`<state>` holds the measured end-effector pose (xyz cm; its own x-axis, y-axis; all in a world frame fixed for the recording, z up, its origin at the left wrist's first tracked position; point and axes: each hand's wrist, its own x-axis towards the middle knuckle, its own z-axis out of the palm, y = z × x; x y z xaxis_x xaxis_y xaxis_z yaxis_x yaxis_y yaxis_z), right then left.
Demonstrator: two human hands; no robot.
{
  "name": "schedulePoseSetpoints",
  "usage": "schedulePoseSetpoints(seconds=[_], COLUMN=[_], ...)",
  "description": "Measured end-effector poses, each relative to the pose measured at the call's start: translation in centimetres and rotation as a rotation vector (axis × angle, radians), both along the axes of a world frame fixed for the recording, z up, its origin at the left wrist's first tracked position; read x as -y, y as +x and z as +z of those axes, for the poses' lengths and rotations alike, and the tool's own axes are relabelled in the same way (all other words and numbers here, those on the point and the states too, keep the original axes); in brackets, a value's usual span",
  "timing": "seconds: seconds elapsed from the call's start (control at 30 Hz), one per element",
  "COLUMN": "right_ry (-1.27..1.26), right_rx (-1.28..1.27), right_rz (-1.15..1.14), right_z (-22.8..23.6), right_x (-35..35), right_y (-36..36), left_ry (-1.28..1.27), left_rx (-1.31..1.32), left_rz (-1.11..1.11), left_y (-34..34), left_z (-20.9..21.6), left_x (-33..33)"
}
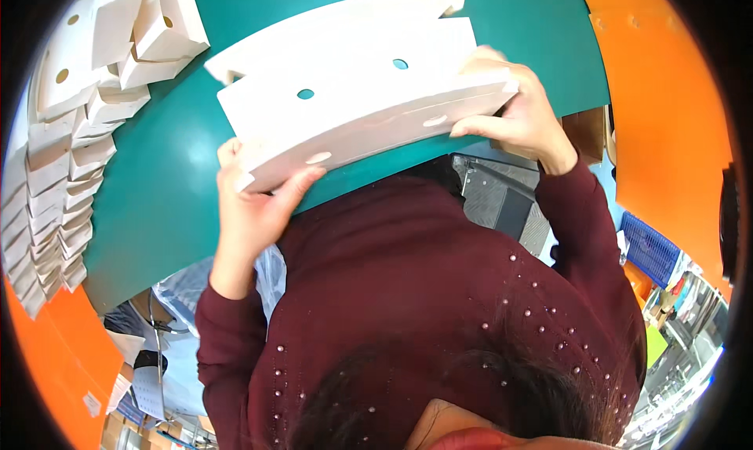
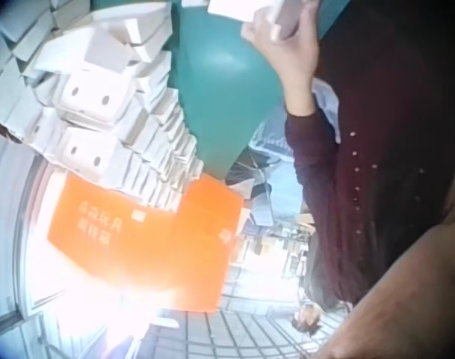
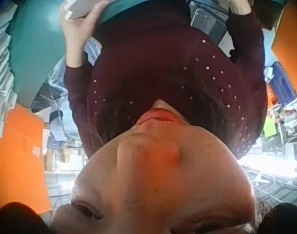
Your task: Folding cardboard box templates into assembled boxes in a factory-like setting.
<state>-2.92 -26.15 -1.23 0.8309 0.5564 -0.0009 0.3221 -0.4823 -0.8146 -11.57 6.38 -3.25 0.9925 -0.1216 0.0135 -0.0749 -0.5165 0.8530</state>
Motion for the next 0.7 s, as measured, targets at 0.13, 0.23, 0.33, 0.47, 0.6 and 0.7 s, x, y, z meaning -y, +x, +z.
schedulePoseSetpoints(seconds=[0.13,0.23,0.33,0.47,0.6,0.7], right_ry=[0.160,0.166,0.119,0.042,0.054,0.003], right_rx=[-0.140,-0.127,-0.048,0.343,0.289,0.129], right_rz=[0.155,0.218,0.297,0.468,0.467,0.394], right_z=[-0.4,-1.1,-1.4,-2.6,-2.5,-2.6], right_x=[-0.8,-0.9,-0.4,-0.4,-0.2,0.1], right_y=[1.0,1.0,1.2,1.3,1.4,0.7], left_ry=[0.189,-0.174,0.008,0.079,0.134,0.165], left_rx=[0.218,-0.168,0.101,0.298,0.287,0.428], left_rz=[-0.308,-0.299,-0.529,-0.576,-0.572,-0.624], left_y=[3.5,4.0,4.8,5.0,5.2,5.1], left_z=[2.5,1.4,0.8,1.0,0.6,0.3], left_x=[-0.9,-1.3,-1.6,-0.9,-1.1,-1.0])
